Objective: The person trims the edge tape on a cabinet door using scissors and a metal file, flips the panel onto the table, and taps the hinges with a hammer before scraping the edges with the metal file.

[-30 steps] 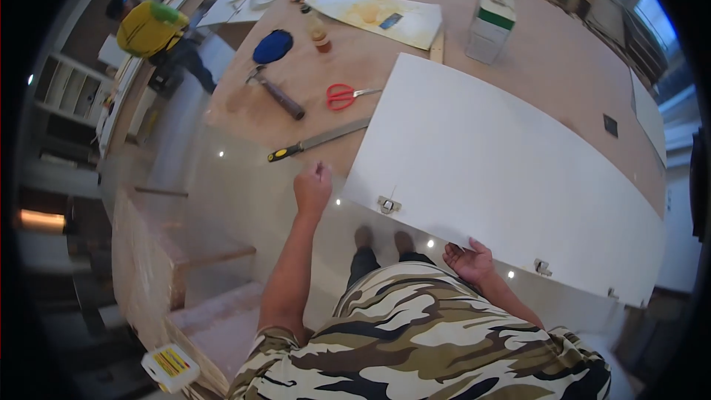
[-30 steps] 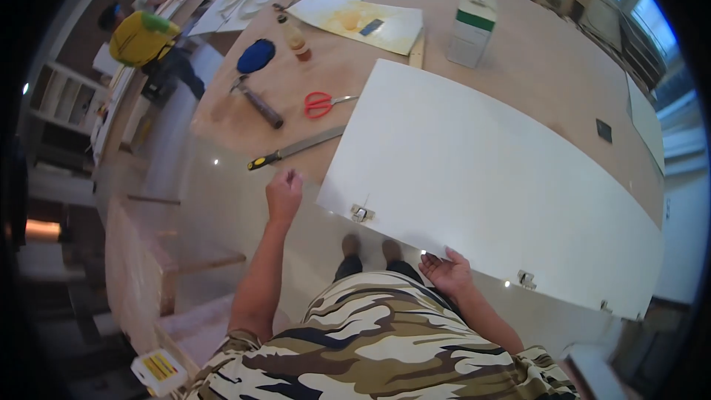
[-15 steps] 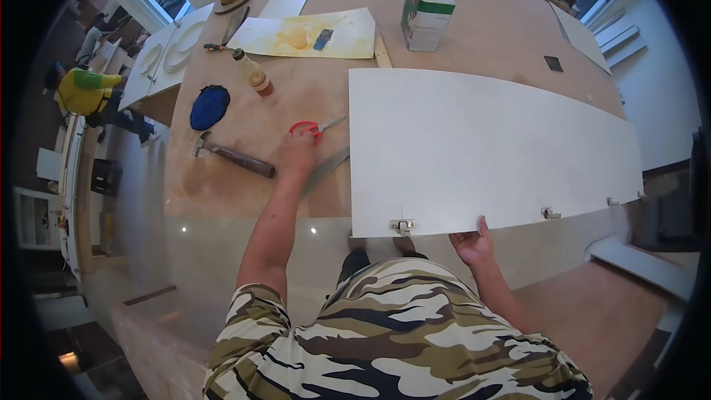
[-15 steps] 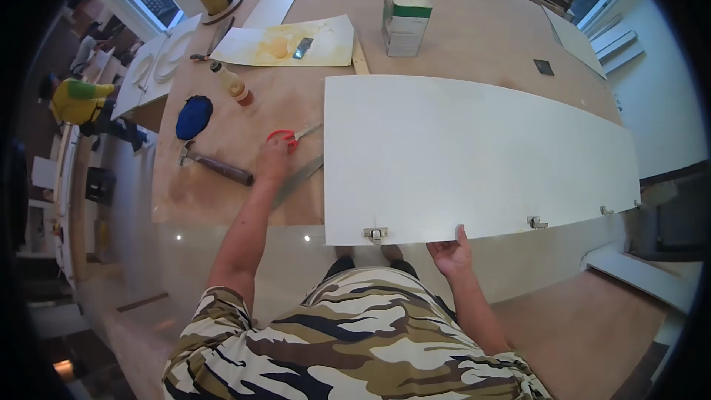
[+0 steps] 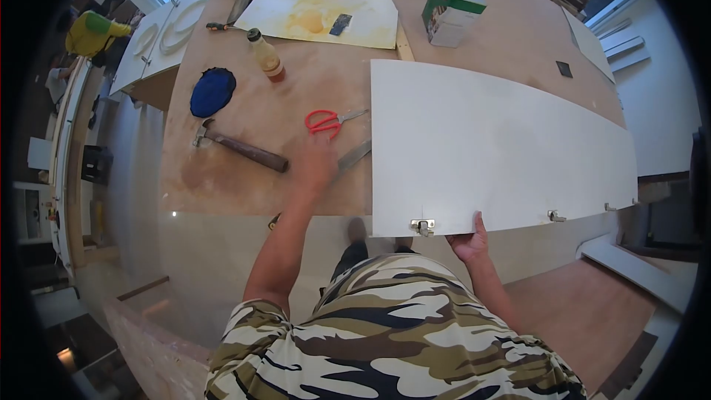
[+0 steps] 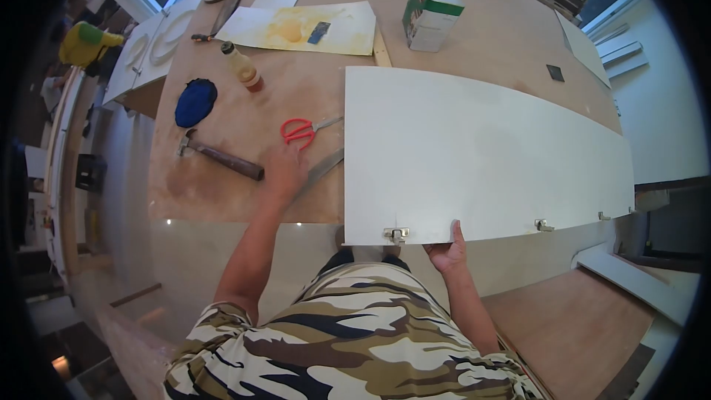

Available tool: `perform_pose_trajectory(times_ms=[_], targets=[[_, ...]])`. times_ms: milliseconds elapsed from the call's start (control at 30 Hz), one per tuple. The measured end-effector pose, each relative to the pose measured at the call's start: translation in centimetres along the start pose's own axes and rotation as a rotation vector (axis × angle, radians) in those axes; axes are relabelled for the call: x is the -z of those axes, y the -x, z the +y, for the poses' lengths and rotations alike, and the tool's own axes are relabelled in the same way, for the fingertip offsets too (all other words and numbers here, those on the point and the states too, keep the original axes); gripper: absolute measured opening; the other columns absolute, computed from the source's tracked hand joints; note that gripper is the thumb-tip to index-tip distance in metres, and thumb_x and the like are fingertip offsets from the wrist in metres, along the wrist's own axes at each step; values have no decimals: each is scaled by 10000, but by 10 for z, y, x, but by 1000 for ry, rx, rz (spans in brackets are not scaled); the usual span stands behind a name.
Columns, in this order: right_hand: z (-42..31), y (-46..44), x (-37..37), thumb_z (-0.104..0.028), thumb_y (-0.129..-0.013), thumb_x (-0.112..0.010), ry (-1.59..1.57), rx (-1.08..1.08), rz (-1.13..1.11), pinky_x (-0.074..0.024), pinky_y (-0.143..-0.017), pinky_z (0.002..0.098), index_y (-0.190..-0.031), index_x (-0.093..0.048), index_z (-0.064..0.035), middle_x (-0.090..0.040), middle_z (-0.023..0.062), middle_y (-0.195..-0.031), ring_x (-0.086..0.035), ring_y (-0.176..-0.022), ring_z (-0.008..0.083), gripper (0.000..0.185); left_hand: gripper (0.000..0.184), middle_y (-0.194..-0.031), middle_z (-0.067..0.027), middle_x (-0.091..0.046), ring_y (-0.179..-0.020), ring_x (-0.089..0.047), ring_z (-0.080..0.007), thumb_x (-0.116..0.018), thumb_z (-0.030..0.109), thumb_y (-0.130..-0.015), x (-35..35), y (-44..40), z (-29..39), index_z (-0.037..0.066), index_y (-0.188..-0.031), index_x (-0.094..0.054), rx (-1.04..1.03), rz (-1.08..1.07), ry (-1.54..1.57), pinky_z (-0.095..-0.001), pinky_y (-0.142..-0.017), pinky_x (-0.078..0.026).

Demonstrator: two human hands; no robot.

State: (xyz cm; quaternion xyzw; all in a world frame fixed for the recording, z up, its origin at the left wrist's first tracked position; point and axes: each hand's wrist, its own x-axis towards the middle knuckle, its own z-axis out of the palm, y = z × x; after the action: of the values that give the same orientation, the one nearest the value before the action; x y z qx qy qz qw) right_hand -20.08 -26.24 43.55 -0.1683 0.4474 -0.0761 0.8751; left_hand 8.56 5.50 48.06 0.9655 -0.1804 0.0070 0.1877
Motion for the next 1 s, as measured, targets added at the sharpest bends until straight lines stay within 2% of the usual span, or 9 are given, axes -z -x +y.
perform_pose_trajectory(times_ms=[133, 433, 533, 600, 667, 733, 833, 933, 1000], targets=[[-2, -3, 4, -505, -916, -688, 3, -17, 39, -477, -1056, 509, -1353, -550, -170, -598, 68, -1366, -555, -1272, 306, 567, 314, -1067, -216, -649, -1015, -607, -389, -741, 216, -824, 12, 65, 9, 14, -1054, -668, 16, -88, 40, -490, -869, -499], [-4, -11, 6, -504, -895, -712, 27, -15, -4, -439, -1075, 510, -1359, -553, -160, -594, 65, -1370, -539, -1278, 304, 599, 352, -1046, -211, -660, -951, -639, -400, -731, 220, -836, -6, 96, -26, -1, -1102, -669, 283, 111, 279, -485, -814, -520], [-3, -11, 4, -508, -879, -730, 30, -13, -18, -448, -1079, 511, -1345, -561, -140, -604, 71, -1340, -555, -1252, 308, 618, 414, -1084, -204, -667, -1015, -641, -402, -707, 285, -878, 0, 71, -52, 10, -1179, -635, 390, 333, 86, -493, -846, -517], [-2, -12, 8, -508, -876, -734, 25, -10, -13, -447, -1081, 511, -1346, -559, -135, -604, 75, -1341, -555, -1252, 308, 625, 542, -1127, -214, -671, -1089, -635, -404, -704, 379, -889, 30, 43, -64, -11, -1241, -575, 756, 435, 5, -504, -891, -511], [-2, -9, 5, -507, -876, -736, 16, -16, -18, -445, -1084, 512, -1353, -553, -131, -603, 78, -1342, -555, -1252, 309, 634, 684, -1160, -237, -670, -1111, -642, -410, -721, 473, -863, 27, 16, -117, -50, -1259, -529, 979, 455, -157, -517, -913, -509], [-3, -11, 4, -506, -876, -737, 13, -18, -37, -443, -1086, 512, -1359, -548, -128, -602, 79, -1343, -554, -1254, 310, 641, 775, -1152, -259, -681, -1080, -663, -414, -777, 474, -796, 56, -6, -127, -86, -1274, -535, 1099, 350, -41, -523, -929, -516], [-1, -12, 11, -508, -879, -735, 15, -14, -58, -442, -1086, 509, -1369, -541, -128, -602, 79, -1344, -550, -1260, 313, 649, 667, -1125, -270, -695, -1033, -684, -417, -794, 373, -753, 51, -30, -185, -91, -1195, -607, 1021, 248, 25, -504, -878, -537], [1, -11, 9, -521, -879, -729, 21, -11, -59, -443, -1078, 507, -1377, -536, -134, -599, 76, -1347, -545, -1266, 312, 659, 487, -1081, -278, -709, -996, -706, -374, -774, 242, -714, 27, -45, -238, -105, -1037, -661, 1024, 228, 408, -458, -828, -550], [1, -12, 9, -539, -874, -726, 29, -15, -71, -442, -1072, 507, -1378, -536, -139, -597, 74, -1351, -544, -1267, 309, 671, 364, -988, -248, -709, -893, -706, -339, -748, 173, -716, -3, -47, -256, -94, -947, -660, 1018, 501, 599, -444, -770, -546]])
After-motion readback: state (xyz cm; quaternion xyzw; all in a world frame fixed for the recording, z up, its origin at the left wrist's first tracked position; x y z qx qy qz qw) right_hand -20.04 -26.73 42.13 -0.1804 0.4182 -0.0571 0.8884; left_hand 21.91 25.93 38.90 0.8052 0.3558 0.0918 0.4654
